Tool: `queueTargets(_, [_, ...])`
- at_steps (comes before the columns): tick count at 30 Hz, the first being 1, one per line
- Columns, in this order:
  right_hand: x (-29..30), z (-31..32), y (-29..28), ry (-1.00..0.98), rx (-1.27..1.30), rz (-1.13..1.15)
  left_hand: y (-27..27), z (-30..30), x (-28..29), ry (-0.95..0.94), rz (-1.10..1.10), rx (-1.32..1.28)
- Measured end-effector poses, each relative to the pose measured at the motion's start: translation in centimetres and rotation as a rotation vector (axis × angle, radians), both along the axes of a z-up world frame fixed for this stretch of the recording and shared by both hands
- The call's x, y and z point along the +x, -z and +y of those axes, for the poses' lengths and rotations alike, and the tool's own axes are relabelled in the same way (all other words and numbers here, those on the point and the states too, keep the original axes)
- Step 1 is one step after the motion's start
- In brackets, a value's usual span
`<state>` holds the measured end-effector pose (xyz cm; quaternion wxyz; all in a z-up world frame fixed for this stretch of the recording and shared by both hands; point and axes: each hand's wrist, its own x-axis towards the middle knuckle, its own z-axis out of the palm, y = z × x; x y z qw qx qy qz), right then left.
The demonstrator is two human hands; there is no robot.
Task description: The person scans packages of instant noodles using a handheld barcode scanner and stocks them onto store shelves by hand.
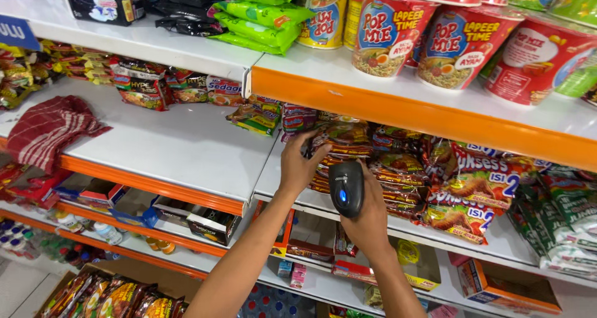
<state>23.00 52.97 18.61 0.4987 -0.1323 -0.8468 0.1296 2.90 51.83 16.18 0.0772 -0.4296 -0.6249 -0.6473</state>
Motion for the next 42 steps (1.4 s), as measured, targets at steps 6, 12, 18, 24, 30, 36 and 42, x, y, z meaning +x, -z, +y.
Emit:
queueTargets(6, [-1.4,0.7,0.3,0.056,-0.053,-0.055,-0.8,-2.3,-0.3,0.080,0.099,0.126])
queueTargets(12, [-1.7,0.4,0.4,0.068,-0.067,-0.102,-0.1,-3.1,-0.4,0.150,0.034,-0.024])
queueTargets(18, [-1.8,-2.9,-0.1,0.075,0.029,-0.056,0.0,-8.6,0.8,0.109,0.195,0.164])
queueTargets(24, [-3.1,-11.4,8.4,-0.334,-0.825,-0.153,8.0,-23.7,2.7,0.045,-0.130,-0.035])
queueTargets(30, [-6.4,-20.1,21.1,-0.604,-0.967,-0.585,17.0,-39.5,5.3,-0.397,-0.429,-0.303])
queueTargets(36, [-8.5,-26.7,27.8,-0.621,-1.012,-0.699,21.3,-49.6,6.0,-0.697,-0.382,-0.342])
queueTargets(42, [-9.7,-29.8,27.6,-0.454,-1.174,-0.745,21.6,-51.7,1.5,-0.731,-0.391,-0.434])
